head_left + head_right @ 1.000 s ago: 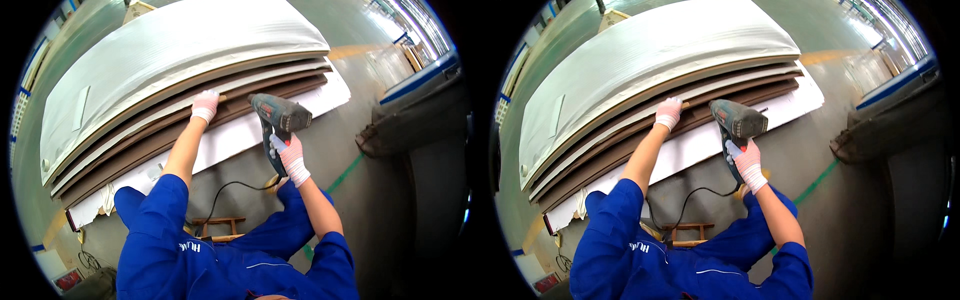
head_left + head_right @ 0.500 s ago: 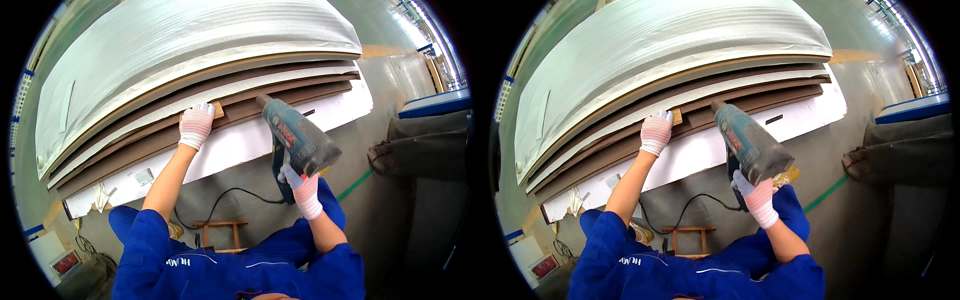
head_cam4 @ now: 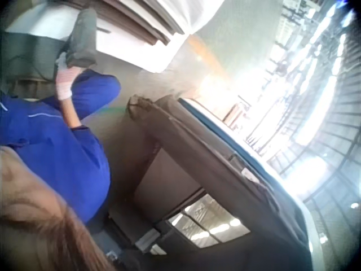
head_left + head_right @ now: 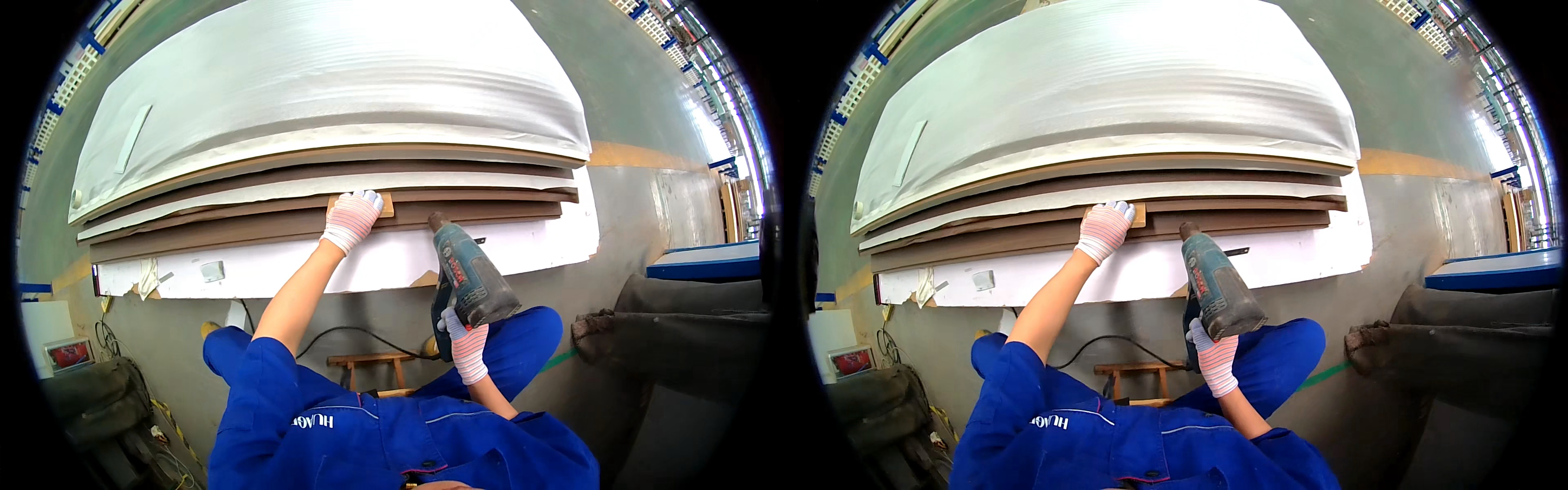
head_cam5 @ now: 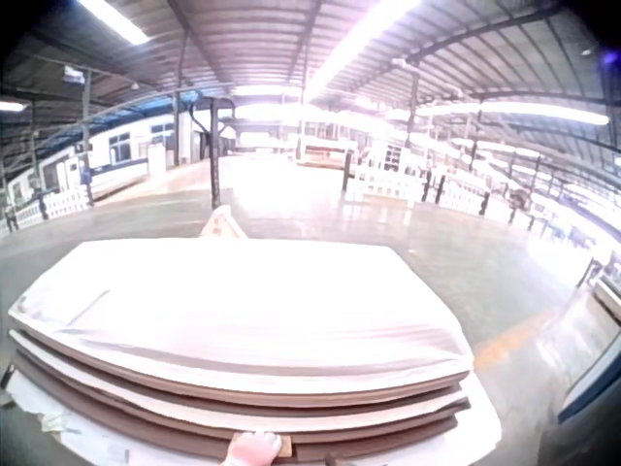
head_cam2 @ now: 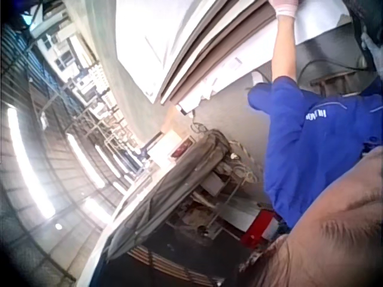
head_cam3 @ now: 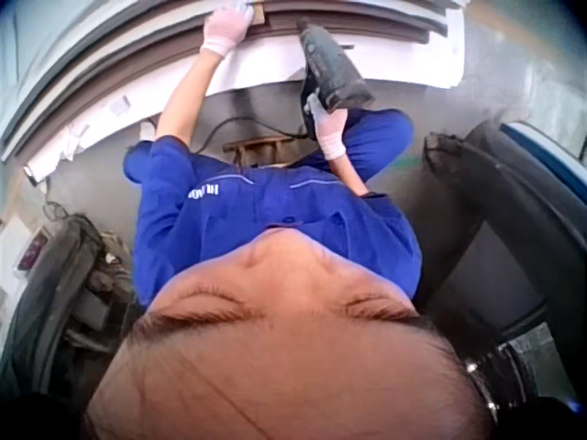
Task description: The person sits on the floor and uses a heat gun to apply heat to the edges of stacked wooden boards. They then use a small wooden block to press and smooth the heated edges, repeating this process along the length of the boards.
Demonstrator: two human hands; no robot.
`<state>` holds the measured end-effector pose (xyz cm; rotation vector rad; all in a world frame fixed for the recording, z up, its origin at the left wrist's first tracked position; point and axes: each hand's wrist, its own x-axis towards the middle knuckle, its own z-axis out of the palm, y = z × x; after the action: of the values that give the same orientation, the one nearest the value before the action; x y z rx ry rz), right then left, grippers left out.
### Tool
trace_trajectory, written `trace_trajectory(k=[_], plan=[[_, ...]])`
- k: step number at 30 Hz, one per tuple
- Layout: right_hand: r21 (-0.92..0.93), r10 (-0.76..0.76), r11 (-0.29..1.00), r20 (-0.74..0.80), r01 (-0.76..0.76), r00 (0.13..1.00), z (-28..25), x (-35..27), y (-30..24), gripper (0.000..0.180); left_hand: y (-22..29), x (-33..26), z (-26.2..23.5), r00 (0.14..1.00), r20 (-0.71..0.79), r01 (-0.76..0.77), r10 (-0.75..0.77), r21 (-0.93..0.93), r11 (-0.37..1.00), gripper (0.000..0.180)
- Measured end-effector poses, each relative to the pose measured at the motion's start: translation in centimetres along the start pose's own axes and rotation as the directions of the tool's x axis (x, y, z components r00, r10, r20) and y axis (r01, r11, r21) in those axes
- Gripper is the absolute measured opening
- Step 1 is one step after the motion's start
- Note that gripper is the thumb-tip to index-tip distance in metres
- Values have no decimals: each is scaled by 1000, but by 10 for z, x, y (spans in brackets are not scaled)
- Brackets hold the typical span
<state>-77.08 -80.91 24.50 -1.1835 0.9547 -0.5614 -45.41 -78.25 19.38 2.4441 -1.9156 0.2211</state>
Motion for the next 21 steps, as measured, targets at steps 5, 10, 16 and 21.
trace_trajectory(k=[5,10,16,21], plan=[[48,-8,999,6,7,1000,-57,34,-9,12,28,19,13,1000,-5,29,-29,54,998,23],[-89,-39,995,84,46,996,-102,53,-16,10,32,28,-5,979,150,128,-140,87,988,22],[36,-38,999,47,36,998,-148,63,-12,16,104,87,0,991,103,81,-89,73,994,19],[267,-18,963,-70,36,997,-162,76,-17,15,141,116,16,999,25,39,-41,85,996,19]])
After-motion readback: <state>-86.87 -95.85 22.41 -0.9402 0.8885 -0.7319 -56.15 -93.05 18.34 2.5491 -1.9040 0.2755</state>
